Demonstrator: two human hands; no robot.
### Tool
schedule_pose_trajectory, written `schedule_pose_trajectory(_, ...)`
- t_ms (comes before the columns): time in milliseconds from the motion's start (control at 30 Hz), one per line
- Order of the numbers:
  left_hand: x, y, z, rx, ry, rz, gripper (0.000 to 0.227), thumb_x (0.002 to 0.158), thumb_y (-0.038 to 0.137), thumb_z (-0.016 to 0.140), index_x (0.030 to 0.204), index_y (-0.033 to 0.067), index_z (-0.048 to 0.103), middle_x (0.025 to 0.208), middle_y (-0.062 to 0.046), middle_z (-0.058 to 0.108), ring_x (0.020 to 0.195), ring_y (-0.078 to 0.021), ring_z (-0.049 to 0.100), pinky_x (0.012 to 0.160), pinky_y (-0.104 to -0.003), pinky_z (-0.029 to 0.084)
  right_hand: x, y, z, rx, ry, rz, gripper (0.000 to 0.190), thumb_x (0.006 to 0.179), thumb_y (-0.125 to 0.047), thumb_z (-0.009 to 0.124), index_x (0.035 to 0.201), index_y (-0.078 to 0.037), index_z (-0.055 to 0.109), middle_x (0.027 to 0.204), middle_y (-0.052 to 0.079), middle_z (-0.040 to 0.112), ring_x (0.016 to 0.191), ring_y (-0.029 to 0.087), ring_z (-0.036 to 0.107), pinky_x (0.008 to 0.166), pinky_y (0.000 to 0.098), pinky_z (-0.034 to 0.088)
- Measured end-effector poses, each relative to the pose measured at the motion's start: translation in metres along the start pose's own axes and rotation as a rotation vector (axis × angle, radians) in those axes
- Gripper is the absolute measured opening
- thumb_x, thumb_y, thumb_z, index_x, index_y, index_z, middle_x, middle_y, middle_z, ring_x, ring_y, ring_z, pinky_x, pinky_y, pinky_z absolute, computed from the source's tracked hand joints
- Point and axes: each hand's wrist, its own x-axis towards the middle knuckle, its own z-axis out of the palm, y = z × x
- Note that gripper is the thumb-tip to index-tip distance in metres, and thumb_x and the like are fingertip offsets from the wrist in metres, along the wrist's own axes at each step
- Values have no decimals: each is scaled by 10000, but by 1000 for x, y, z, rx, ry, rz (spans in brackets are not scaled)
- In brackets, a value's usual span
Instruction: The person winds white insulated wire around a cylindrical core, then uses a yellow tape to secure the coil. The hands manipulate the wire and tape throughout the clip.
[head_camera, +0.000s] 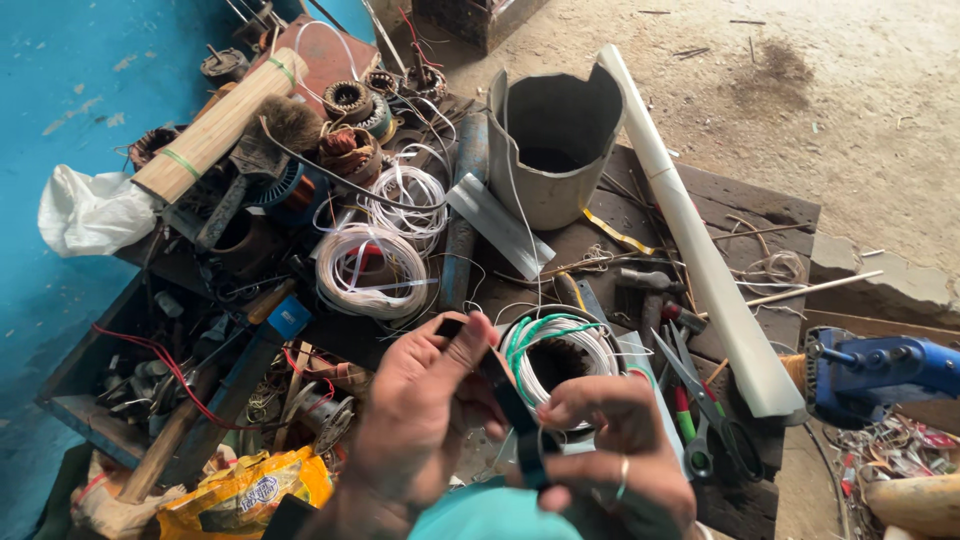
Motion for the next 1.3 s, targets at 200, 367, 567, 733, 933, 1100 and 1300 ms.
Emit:
schedule_pose_trajectory(200,-6,10,-1,-67,58,-251,532,974,503,475,1004,4,655,760,-123,711,623,-201,674,542,-312,564,-4,-5,-18,271,-30,549,106,916,-34,688,974,45,731,1131,183,557,1003,212,622,813,328,585)
schedule_pose_trajectory(367,-13,14,-5,-129,5,-247,507,981,427,502,956,-51,669,771,-133,728,618,-187,673,513,-305,541,0,-5,-23,228,-135,479,275,970,-199,705,880,57,753,1174,190,539,1026,210,633,916,316,540)
schedule_pose_trajectory(567,-19,13,-10,98,-105,-37,210,966,119,685,1051,-66,734,751,-118,700,574,-122,647,482,-247,502,-1,-2,-18,591,-106,541,419,978,-305,692,721,23,659,1091,245,662,847,217,719,667,279,572)
schedule_pose_trajectory(733,-22,11,-12,13,-82,-92,215,971,146,673,990,-65,712,760,-110,711,571,-122,664,471,-252,528,-8,2,-11,690,86,783,100,965,-11,647,899,42,595,996,254,631,740,251,670,559,360,565)
schedule_pose_trajectory(933,-19,15,-12,42,-60,-149,193,946,121,679,1021,-56,688,775,-109,701,546,-128,653,445,-248,507,-6,0,-12,731,-26,985,213,940,2,635,1146,59,628,849,189,684,627,209,660,496,310,509)
schedule_pose_trajectory(1100,-19,17,-12,18,-46,-160,263,912,215,648,1051,-6,675,794,-79,665,495,-112,647,381,-222,485,-2,1,-9,822,15,1076,152,921,-50,680,984,84,644,684,144,674,543,207,645,442,331,490)
schedule_pose_trajectory(1300,-36,20,8,806,121,684,357,923,195,748,1184,1,601,986,-74,615,768,-127,614,663,-236,538,-4,0,-10,898,138,1132,153,907,-80,680,945,61,635,695,150,683,515,214,645,411,335,477)
